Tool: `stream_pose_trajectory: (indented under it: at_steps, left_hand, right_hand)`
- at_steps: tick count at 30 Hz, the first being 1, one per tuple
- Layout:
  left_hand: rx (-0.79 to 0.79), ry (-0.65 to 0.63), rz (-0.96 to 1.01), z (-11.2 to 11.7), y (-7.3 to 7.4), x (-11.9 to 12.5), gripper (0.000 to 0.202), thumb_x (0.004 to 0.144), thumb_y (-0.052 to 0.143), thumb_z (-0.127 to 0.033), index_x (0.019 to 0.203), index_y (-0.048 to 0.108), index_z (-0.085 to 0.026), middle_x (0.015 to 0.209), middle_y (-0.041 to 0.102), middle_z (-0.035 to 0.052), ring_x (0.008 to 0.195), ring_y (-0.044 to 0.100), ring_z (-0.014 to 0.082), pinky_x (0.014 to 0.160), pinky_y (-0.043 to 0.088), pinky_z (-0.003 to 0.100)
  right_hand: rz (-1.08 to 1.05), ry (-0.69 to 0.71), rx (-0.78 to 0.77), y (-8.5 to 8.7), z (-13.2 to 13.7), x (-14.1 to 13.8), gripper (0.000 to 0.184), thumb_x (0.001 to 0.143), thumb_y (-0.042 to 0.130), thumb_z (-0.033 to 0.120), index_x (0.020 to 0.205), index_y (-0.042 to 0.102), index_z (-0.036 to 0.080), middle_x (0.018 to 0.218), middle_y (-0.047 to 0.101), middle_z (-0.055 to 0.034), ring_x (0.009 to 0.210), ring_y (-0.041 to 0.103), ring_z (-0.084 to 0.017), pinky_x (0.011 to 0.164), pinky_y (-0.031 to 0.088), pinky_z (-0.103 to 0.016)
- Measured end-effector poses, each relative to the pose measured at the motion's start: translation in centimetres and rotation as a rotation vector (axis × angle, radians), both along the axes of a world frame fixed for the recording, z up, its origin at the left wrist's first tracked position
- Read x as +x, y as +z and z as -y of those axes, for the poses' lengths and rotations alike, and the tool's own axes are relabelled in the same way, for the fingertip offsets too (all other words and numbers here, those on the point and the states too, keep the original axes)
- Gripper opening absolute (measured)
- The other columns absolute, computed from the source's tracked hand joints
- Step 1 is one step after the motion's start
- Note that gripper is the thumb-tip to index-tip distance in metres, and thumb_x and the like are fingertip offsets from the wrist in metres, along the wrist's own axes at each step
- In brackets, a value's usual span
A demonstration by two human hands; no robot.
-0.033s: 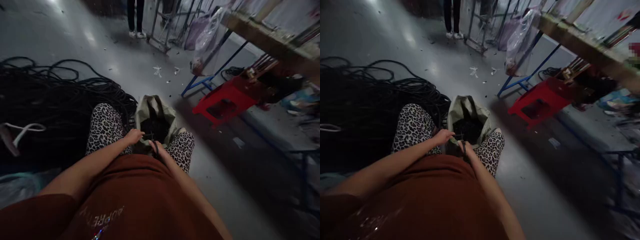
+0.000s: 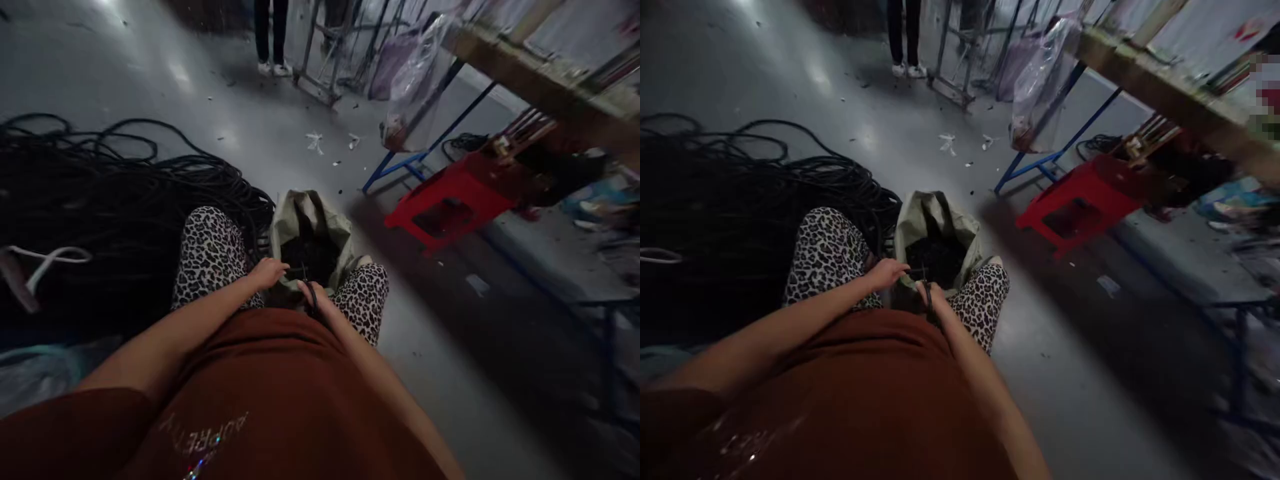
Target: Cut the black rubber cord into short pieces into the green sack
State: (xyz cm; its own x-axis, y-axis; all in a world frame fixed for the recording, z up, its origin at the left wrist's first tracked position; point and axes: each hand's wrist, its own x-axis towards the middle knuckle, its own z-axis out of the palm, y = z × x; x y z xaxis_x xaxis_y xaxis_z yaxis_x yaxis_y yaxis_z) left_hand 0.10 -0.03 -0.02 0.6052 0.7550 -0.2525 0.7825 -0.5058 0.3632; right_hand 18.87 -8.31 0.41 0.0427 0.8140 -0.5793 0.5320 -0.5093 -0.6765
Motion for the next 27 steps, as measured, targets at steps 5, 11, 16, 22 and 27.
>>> stream_pose_trajectory:
  at_steps: [5,11,16,22,27]
  left_hand:
    - [0.001,0.04,0.05,0.1,-0.4,0.3,0.032,0.091,0.051,-0.022,0.118,0.068,-0.025,0.111,0.072,0.0057,0.106,0.065,0.0214,0.091,0.048,0.03]
    - [-0.001,0.036,0.042,0.0,-0.9,0.0,0.032,0.091,0.049,-0.024,0.117,0.068,-0.026,0.114,0.071,0.0036,0.108,0.064,0.0202,0.095,0.046,0.031]
    - [-0.009,0.042,-0.042,-0.1,-1.0,0.0,0.032,0.092,0.049,-0.025,0.117,0.067,-0.028,0.113,0.072,0.0031,0.108,0.064,0.0203,0.095,0.045,0.031]
    - [-0.011,0.042,-0.077,-0.2,-1.2,-0.1,0.03,0.092,0.049,-0.027,0.115,0.068,-0.031,0.112,0.072,0.002,0.109,0.063,0.0197,0.094,0.045,0.03]
    - [-0.025,0.098,-0.1,-0.5,-1.1,-0.3,0.032,0.092,0.049,-0.027,0.118,0.067,-0.029,0.114,0.071,0.0034,0.109,0.063,0.0203,0.093,0.045,0.029]
  right_hand:
    - [0.108,-0.013,0.029,-0.1,-0.2,-0.2,0.035,0.094,0.056,0.038,0.094,0.071,0.006,0.083,0.071,-0.0119,0.081,0.067,-0.02,0.069,0.047,-0.021]
    - [0.116,-0.012,-0.034,-0.4,0.0,-0.1,0.039,0.094,0.054,0.041,0.093,0.071,0.007,0.069,0.067,-0.0082,0.06,0.064,-0.016,0.057,0.045,-0.02]
    - [0.144,0.032,-0.058,-0.3,-0.1,0.0,0.035,0.093,0.056,0.038,0.09,0.073,0.007,0.063,0.065,-0.0073,0.054,0.062,-0.016,0.055,0.043,-0.021]
    - [0.158,0.088,-0.057,-0.4,-0.2,0.0,0.031,0.091,0.059,0.032,0.072,0.069,0.009,0.053,0.056,-0.0042,0.047,0.055,-0.013,0.048,0.038,-0.02]
    - [0.107,0.026,-0.098,-1.2,0.0,0.3,0.031,0.091,0.058,0.033,0.07,0.066,0.012,0.045,0.049,-0.0005,0.039,0.051,-0.013,0.042,0.036,-0.021]
